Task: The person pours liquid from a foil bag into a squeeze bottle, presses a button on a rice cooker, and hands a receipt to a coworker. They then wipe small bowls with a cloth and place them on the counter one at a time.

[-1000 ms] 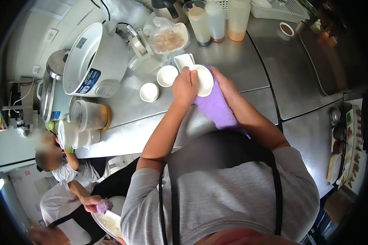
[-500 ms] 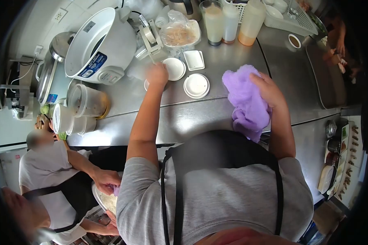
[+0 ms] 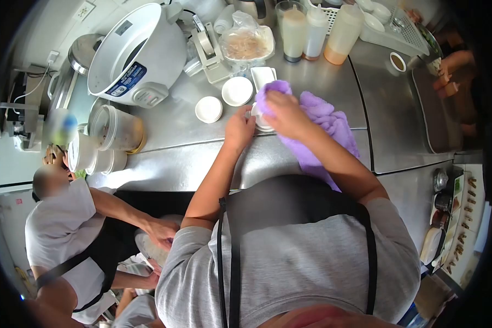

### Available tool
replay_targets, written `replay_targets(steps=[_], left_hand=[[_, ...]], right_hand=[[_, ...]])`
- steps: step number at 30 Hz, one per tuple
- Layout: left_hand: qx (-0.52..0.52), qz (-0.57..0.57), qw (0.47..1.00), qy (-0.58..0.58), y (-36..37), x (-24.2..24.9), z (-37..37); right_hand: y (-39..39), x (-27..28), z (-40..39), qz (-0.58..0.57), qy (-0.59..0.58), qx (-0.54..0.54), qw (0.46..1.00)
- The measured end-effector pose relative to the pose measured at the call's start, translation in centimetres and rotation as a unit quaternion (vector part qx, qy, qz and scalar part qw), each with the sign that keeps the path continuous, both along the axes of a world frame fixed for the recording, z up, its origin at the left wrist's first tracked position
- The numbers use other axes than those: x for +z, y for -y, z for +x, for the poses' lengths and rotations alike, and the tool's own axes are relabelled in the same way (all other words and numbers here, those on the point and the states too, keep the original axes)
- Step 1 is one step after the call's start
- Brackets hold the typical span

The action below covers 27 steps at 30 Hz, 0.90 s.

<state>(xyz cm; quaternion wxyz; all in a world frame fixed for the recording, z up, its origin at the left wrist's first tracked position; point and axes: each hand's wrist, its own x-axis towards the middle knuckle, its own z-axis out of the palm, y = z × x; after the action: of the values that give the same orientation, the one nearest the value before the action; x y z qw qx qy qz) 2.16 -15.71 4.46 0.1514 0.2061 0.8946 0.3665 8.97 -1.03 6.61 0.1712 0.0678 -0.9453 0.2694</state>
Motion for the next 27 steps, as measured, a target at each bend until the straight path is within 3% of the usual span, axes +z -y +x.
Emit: replay_targets(steps=[3,9,12,15,18,21,27], left_hand=[[0.008,0.055,0.998,-0.023,0.2,-1.6,0.0],[0.024,0.020,0.998,-0.051,-0.5,-1.5,-0.3],[0.026,-0.027,0.997,-0.064,-1.0,-0.9,-0.4],[0.010,-0.047,0.995,-0.092,-1.3,-1.1,-0.4],[0.014,-0.043,0.996,-0.077,-1.6,-1.0,-0.4],[0.016,-0.044,0.996,-0.072,-1.6,-0.9,-0.6],[0.007,-0.029,0.994,-0.108,-1.9,-1.8,-0.6]], right_hand=[[2.1,-3.3,0.2,0.255,0.022,0.008,0.967],[3.0,-4.6,0.8,0.222,-0.033,-0.007,0.974],[2.8,-3.9,0.9,0.167,0.052,0.024,0.984],[2.2,-2.6,0.5,0.154,0.063,0.026,0.986],[2.7,-3.6,0.6,0.156,-0.054,-0.044,0.985],[2.7,-4.8,0.3,0.262,-0.172,-0.068,0.947],[0.5,-3.6,1.3,0.161,0.032,0.048,0.985]])
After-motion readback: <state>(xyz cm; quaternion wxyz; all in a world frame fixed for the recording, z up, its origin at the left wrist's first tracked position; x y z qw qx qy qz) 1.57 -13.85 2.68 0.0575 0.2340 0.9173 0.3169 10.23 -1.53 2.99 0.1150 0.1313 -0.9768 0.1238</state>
